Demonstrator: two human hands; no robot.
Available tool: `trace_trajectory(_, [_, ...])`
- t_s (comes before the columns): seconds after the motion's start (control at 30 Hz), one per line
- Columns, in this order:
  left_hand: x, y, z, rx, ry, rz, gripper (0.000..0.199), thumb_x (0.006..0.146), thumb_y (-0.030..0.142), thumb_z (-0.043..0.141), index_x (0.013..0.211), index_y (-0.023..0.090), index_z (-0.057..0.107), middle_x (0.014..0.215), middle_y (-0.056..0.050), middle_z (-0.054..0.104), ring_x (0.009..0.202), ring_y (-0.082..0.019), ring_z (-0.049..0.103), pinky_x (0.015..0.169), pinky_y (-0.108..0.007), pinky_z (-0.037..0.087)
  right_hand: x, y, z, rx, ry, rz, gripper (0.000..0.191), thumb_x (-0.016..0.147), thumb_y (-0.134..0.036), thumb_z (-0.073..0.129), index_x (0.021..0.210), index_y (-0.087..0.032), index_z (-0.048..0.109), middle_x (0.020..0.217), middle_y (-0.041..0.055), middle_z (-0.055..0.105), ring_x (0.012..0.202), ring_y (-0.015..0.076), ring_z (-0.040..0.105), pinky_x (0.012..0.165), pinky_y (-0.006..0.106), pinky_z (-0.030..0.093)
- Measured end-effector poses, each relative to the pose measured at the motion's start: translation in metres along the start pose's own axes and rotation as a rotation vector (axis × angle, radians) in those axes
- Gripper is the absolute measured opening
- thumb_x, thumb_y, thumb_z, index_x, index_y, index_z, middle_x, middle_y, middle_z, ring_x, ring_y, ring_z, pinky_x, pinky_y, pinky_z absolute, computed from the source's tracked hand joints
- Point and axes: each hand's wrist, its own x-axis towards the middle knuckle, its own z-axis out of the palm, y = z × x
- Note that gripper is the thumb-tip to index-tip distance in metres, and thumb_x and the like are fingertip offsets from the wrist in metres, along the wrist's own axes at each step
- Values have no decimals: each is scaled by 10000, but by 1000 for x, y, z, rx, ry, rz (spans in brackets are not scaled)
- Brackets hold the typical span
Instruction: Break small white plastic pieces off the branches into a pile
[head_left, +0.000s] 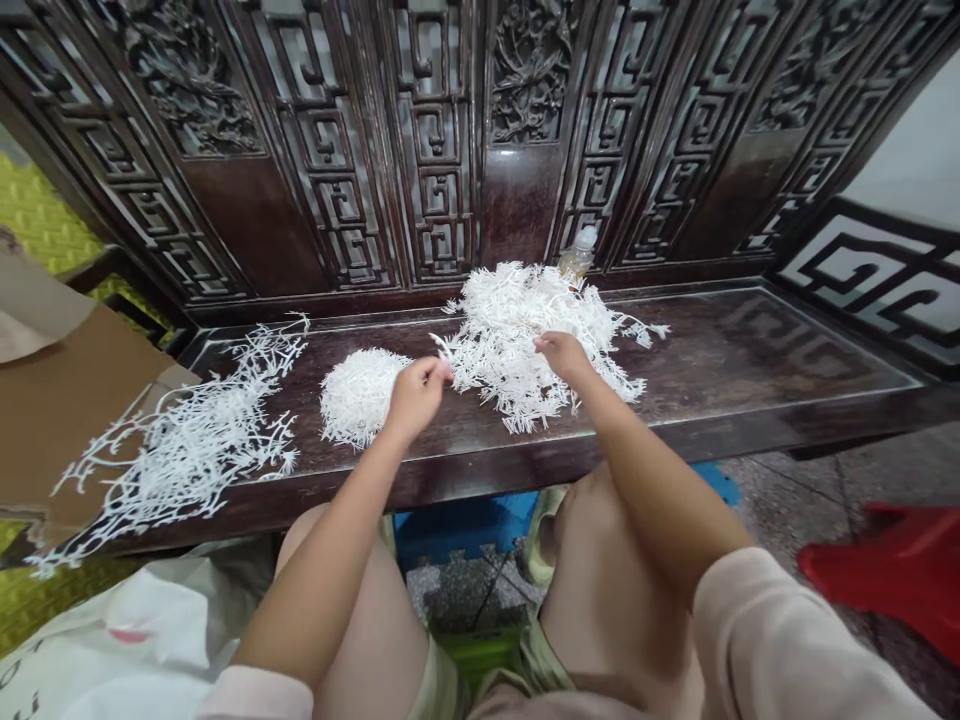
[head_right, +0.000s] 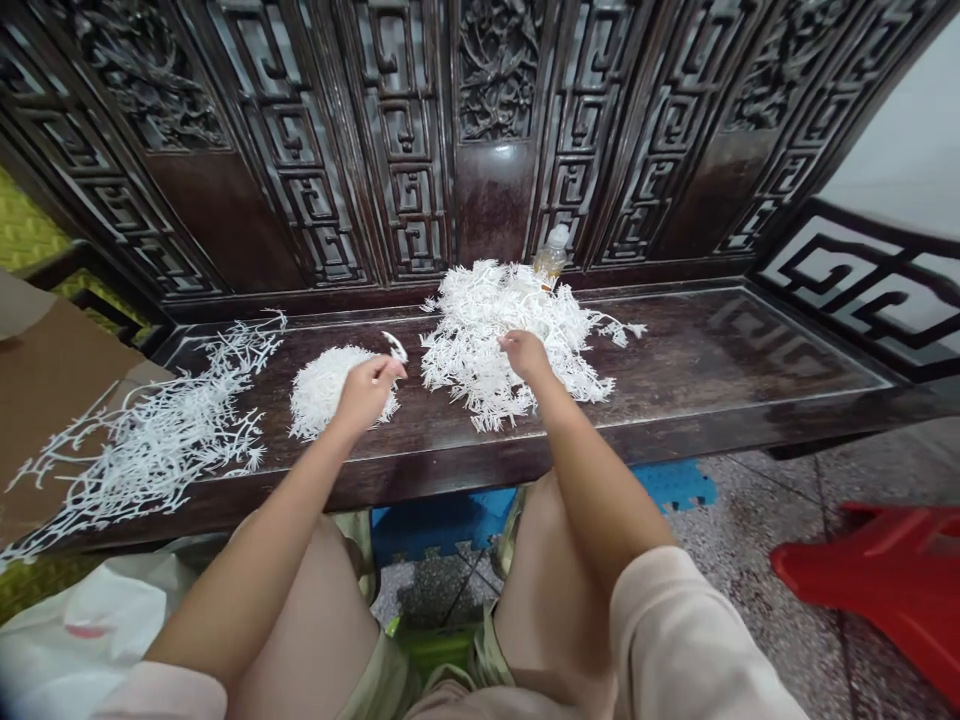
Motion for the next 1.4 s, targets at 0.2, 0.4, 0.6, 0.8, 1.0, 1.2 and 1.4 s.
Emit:
trace_trajectory(0.2, [17, -34, -25, 1, -103, -122, 319, 772, 383, 357, 713, 156, 574, 563, 12, 443, 536, -110, 417, 526, -223, 319, -18, -29, 24, 216, -218, -84, 335, 775, -420, 404, 743, -146, 593, 913, 78, 586, 822, 164, 503, 719, 267, 346])
trace_trajectory(0.4, [7, -24, -8, -4, -243, -129, 325, 776, 382, 351, 745, 157, 583, 580, 18, 461, 538, -103, 429, 544, -222, 331, -36, -69, 40, 539, -475, -136, 377, 702, -520, 476, 807, -177, 590, 894, 37, 583, 817, 149, 503, 711, 258, 356])
trace_trajectory(0.6, [10, -27, 13, 44, -308, -61, 306, 770, 358, 368, 694, 157, 585, 569, 17, 479, 549, -109, 434, 549, -224, 325, -34, -66, 55, 528, -480, -271, 335, 688, -467, 502, 602, -145, 542, 611, -13, 493, 632, 106, 432, 636, 238, 324])
trace_trajectory(0.8, [6, -23, 19, 46, -259, -51, 305, 776, 355, 362, 667, 155, 566, 542, 26, 462, 520, -101, 418, 529, -223, 311, -41, -71, 53, 625, -390, -137, 300, 686, -435, 501, 602, -147, 512, 561, -31, 439, 581, 86, 384, 593, 225, 296])
trace_trajectory(1.0, [2, -20, 26, -3, -252, -71, 309, 781, 359, 356, 660, 152, 552, 518, 30, 427, 502, -98, 401, 525, -224, 310, -46, -74, 47, 688, -515, -126, 307, 649, -444, 544, 593, -145, 506, 549, -25, 481, 590, 91, 417, 591, 221, 304])
trace_trajectory(1.2, [0, -15, 29, -9, -212, -55, 270, 776, 315, 361, 629, 159, 525, 520, 33, 426, 521, -99, 400, 538, -223, 305, -47, -69, 61, 576, -267, -149, 251, 697, -394, 479, 591, -167, 470, 549, -39, 444, 558, 90, 392, 575, 223, 306])
trace_trajectory(1.4, [-1, -8, 33, 46, -122, 12, 239, 756, 244, 370, 538, 164, 429, 543, 24, 448, 571, -107, 421, 569, -230, 302, -56, -78, 74, 564, -9, -32, 185, 685, -311, 456, 559, -176, 462, 552, -29, 466, 529, 99, 411, 541, 227, 314])
